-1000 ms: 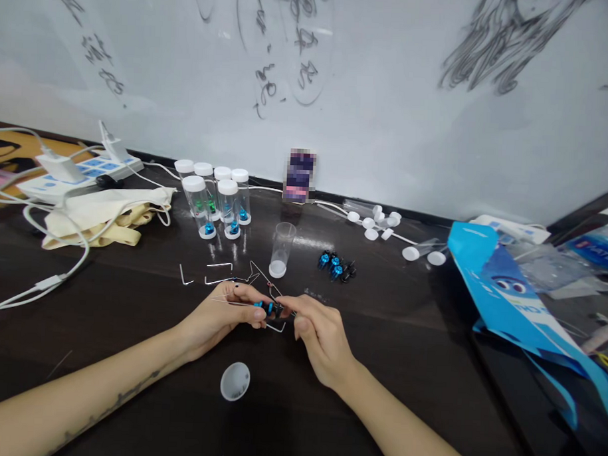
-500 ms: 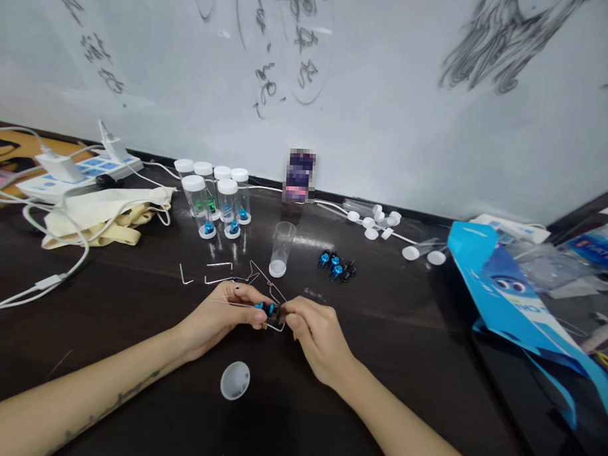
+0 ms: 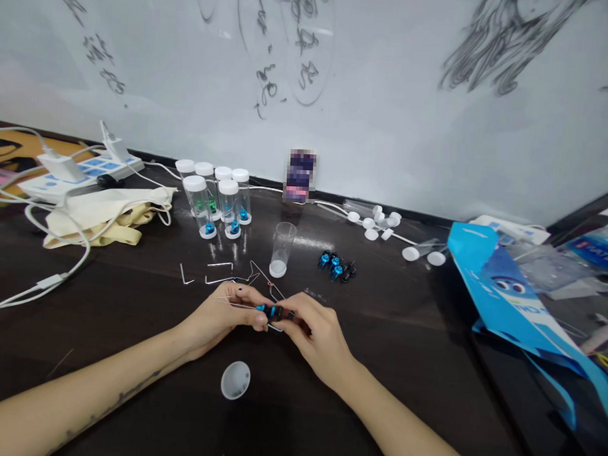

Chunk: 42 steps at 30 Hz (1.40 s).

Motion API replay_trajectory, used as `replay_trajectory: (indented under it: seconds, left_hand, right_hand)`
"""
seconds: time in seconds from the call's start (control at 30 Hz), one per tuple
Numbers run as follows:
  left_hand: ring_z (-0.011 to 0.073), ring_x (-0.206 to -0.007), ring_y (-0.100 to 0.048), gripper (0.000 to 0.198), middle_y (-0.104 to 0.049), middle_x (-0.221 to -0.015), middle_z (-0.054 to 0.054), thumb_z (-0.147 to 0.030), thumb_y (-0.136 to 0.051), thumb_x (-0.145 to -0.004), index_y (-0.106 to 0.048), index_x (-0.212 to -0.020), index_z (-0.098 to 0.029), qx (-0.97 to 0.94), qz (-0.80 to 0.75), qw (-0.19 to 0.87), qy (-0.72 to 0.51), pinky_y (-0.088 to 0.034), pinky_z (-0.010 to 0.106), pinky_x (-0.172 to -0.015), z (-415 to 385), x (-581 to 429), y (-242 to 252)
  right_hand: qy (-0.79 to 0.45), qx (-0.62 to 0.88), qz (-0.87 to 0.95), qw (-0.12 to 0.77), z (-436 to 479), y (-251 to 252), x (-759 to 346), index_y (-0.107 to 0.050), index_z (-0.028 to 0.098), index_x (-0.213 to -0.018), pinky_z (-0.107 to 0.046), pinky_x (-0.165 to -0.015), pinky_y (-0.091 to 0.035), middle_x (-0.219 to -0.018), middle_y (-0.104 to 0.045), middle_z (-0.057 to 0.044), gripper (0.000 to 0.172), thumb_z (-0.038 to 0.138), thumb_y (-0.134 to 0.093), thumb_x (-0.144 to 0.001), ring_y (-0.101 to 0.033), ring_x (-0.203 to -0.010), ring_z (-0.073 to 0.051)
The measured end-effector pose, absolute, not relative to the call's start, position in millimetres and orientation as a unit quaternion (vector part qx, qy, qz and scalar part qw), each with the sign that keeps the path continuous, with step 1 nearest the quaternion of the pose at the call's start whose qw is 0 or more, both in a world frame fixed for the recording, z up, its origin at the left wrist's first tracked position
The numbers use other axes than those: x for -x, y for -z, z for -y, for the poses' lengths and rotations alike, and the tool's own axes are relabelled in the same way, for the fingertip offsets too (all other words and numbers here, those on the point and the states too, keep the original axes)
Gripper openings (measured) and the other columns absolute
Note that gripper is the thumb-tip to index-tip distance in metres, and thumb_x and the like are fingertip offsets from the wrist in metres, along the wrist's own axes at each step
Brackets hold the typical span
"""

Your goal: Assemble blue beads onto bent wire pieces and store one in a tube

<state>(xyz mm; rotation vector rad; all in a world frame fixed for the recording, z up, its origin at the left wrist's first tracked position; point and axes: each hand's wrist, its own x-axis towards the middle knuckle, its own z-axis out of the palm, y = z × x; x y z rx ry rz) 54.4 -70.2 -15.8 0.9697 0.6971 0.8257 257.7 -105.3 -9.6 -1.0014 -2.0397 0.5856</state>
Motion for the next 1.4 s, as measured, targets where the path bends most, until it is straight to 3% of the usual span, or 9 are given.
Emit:
replay_trajectory:
  seconds: [0.27, 0.7, 0.8, 0.9, 1.0, 1.17, 1.27, 1.4]
  left_hand:
    - [0.0091, -0.056, -0.065, 0.016, -0.075, -0.063, 0.002, -0.013, -0.084, -0.063, -0.079, -0.079, -0.015, -0.444, -0.325, 0.746, -0.376, -0.05, 0.017, -0.059, 71.4, -54.0, 14.6]
    - [0.0116, -0.058, -0.065, 0.02, -0.075, -0.065, 0.003, -0.012, -0.085, -0.06, -0.079, -0.079, -0.015, -0.458, -0.346, 0.738, -0.356, -0.051, 0.02, -0.059, 70.9, -55.2, 13.3]
    - [0.0116, -0.059, -0.065, 0.019, -0.075, -0.065, 0.003, -0.011, -0.085, -0.06, -0.079, -0.078, -0.015, -0.456, -0.347, 0.739, -0.355, -0.051, 0.02, -0.059, 71.2, -54.9, 13.9]
    - [0.0109, -0.058, -0.064, 0.018, -0.075, -0.065, 0.003, -0.012, -0.084, -0.062, -0.079, -0.079, -0.015, -0.45, -0.34, 0.741, -0.365, -0.051, 0.02, -0.06, 71.5, -54.2, 14.4]
    - [0.0112, -0.057, -0.064, 0.019, -0.075, -0.065, 0.003, -0.012, -0.084, -0.062, -0.079, -0.079, -0.015, -0.45, -0.341, 0.739, -0.367, -0.051, 0.021, -0.06, 71.8, -54.1, 14.4]
    - [0.0135, -0.058, -0.065, 0.02, -0.074, -0.065, 0.003, -0.01, -0.085, -0.059, -0.079, -0.078, -0.015, -0.465, -0.357, 0.729, -0.354, -0.051, 0.023, -0.059, 72.2, -54.9, 14.2]
    - [0.0125, -0.057, -0.064, 0.018, -0.074, -0.065, 0.004, -0.012, -0.084, -0.061, -0.079, -0.079, -0.015, -0.464, -0.354, 0.727, -0.361, -0.051, 0.022, -0.059, 72.5, -54.7, 13.9]
    - [0.0109, -0.056, -0.063, 0.016, -0.074, -0.064, 0.001, -0.013, -0.082, -0.064, -0.079, -0.08, -0.015, -0.464, -0.347, 0.726, -0.37, -0.05, 0.02, -0.06, 73.6, -54.7, 11.7]
  right_hand:
    - [-0.244, 0.421, 0.795, 0.362, 106.3, 6.2, -257.3, -0.059, 0.021, -0.105, -0.024, -0.057, -0.042, -0.089, -0.062, -0.001, 0.015, 0.031, -0.057, -0.095, -0.054, -0.06, -0.011]
    - [-0.243, 0.427, 0.814, 0.309, 106.0, 1.2, -258.0, -0.059, 0.018, -0.084, -0.026, -0.062, -0.037, -0.071, -0.055, 0.0, 0.034, 0.034, -0.036, -0.103, -0.053, -0.064, -0.013]
    - [-0.24, 0.43, 0.819, 0.295, 106.2, 1.7, -256.8, -0.058, 0.018, -0.085, -0.025, -0.059, -0.036, -0.073, -0.055, 0.001, 0.026, 0.033, -0.043, -0.1, -0.051, -0.061, -0.012]
    - [-0.255, 0.429, 0.81, 0.308, 107.4, 2.2, -256.4, -0.057, 0.019, -0.1, -0.023, -0.056, -0.037, -0.082, -0.058, 0.001, 0.013, 0.03, -0.053, -0.095, -0.051, -0.057, -0.009]
    - [-0.27, 0.427, 0.803, 0.316, 107.8, 1.3, -256.9, -0.054, 0.019, -0.108, -0.023, -0.057, -0.039, -0.083, -0.059, 0.001, 0.02, 0.034, -0.054, -0.095, -0.053, -0.057, -0.01]
    - [-0.236, 0.428, 0.817, 0.305, 107.2, 0.2, -256.8, -0.055, 0.019, -0.084, -0.025, -0.061, -0.038, -0.077, -0.056, 0.0, 0.026, 0.033, -0.042, -0.1, -0.052, -0.064, -0.013]
    - [-0.255, 0.425, 0.808, 0.318, 107.5, 1.7, -256.5, -0.054, 0.02, -0.096, -0.024, -0.056, -0.038, -0.087, -0.057, -0.001, 0.012, 0.031, -0.05, -0.097, -0.053, -0.06, -0.011]
    - [-0.27, 0.426, 0.792, 0.343, 107.4, 2.0, -257.1, -0.052, 0.02, -0.105, -0.025, -0.056, -0.041, -0.098, -0.057, -0.003, 0.018, 0.036, -0.051, -0.096, -0.054, -0.059, -0.01]
